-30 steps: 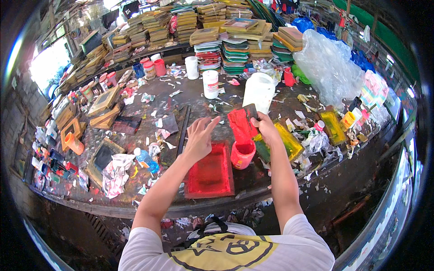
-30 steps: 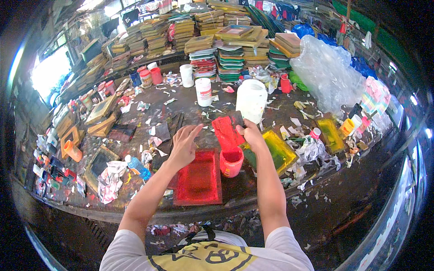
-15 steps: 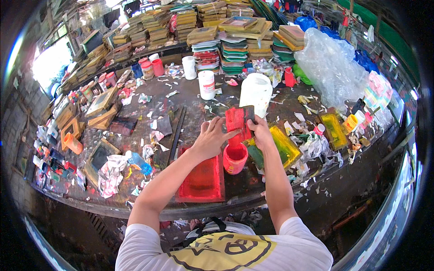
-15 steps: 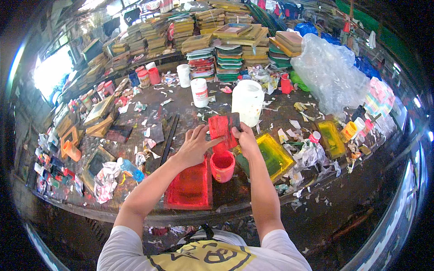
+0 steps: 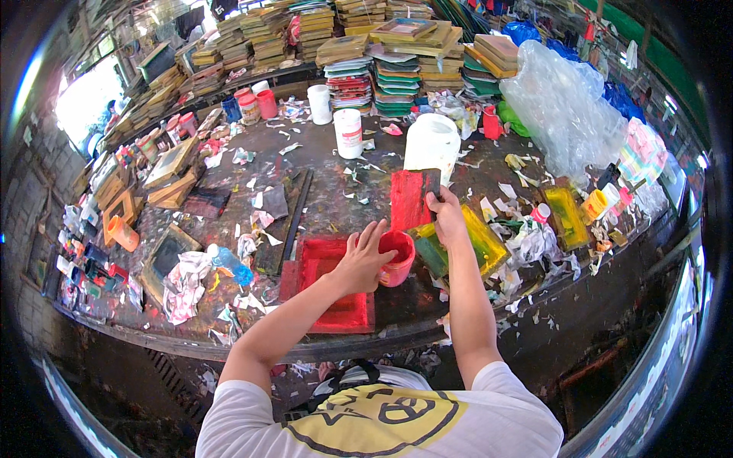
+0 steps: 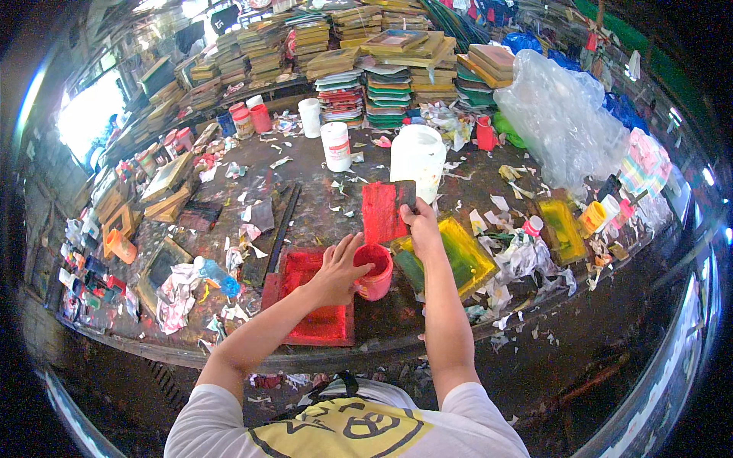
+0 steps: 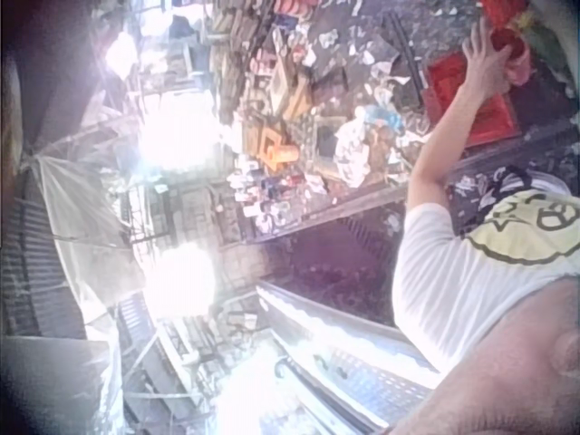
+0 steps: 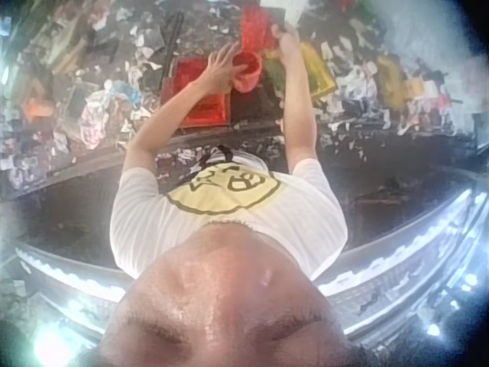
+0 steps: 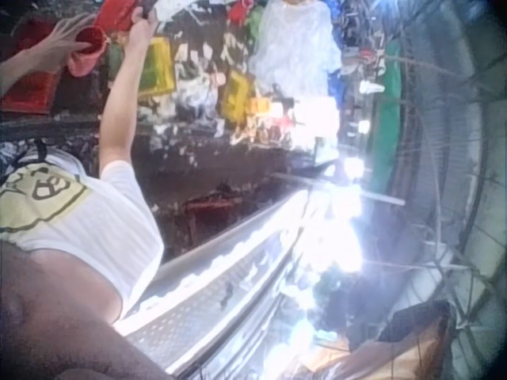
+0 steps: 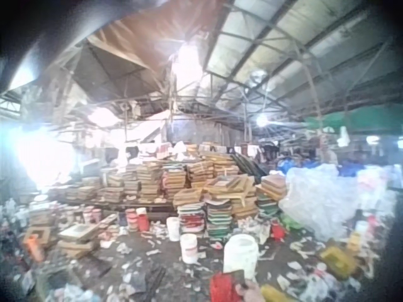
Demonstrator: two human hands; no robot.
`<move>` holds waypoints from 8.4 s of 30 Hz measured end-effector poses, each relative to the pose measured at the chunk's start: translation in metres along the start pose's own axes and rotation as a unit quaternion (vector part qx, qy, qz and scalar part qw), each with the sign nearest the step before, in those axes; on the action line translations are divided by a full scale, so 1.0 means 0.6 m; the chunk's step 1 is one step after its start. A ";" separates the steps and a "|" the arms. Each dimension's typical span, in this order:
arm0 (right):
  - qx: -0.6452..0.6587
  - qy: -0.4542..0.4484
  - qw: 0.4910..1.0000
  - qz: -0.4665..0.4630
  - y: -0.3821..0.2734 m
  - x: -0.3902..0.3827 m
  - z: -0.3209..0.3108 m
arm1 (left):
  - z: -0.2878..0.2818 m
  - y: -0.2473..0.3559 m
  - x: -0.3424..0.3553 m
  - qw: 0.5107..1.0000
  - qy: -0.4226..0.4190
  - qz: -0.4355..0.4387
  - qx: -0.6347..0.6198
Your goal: The person cleans a red screen-printing frame with a cloth, then pours red ink into a container and uses a squeegee to spread the ink across the screen. The person repeatedly wipes the squeegee and screen with a cloth while working at a cluttered workbench.
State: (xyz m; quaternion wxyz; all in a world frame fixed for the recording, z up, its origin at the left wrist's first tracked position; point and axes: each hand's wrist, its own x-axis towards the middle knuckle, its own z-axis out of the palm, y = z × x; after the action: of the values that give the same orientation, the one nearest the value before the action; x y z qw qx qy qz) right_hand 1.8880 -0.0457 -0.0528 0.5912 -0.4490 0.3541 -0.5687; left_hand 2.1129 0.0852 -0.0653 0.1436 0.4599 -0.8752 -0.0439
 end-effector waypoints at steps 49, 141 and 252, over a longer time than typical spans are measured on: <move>0.001 -0.010 1.000 0.026 0.011 -0.070 -0.002 | -0.098 -0.015 0.062 0.977 0.208 0.007 0.047; -0.160 0.050 0.981 -0.099 -0.011 -0.121 0.020 | -0.107 0.030 0.052 0.968 0.241 -0.016 0.067; 0.191 0.131 0.973 -0.019 -0.025 -0.139 0.064 | -0.024 0.041 0.062 0.699 0.136 -0.241 -0.660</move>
State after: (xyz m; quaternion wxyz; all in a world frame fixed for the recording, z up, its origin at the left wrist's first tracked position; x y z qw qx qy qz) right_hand 1.9095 0.0425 -0.0331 0.6035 -0.2563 0.3046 -0.6909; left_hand 2.0778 0.0694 -0.0387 0.5127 0.4432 -0.4520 -0.5800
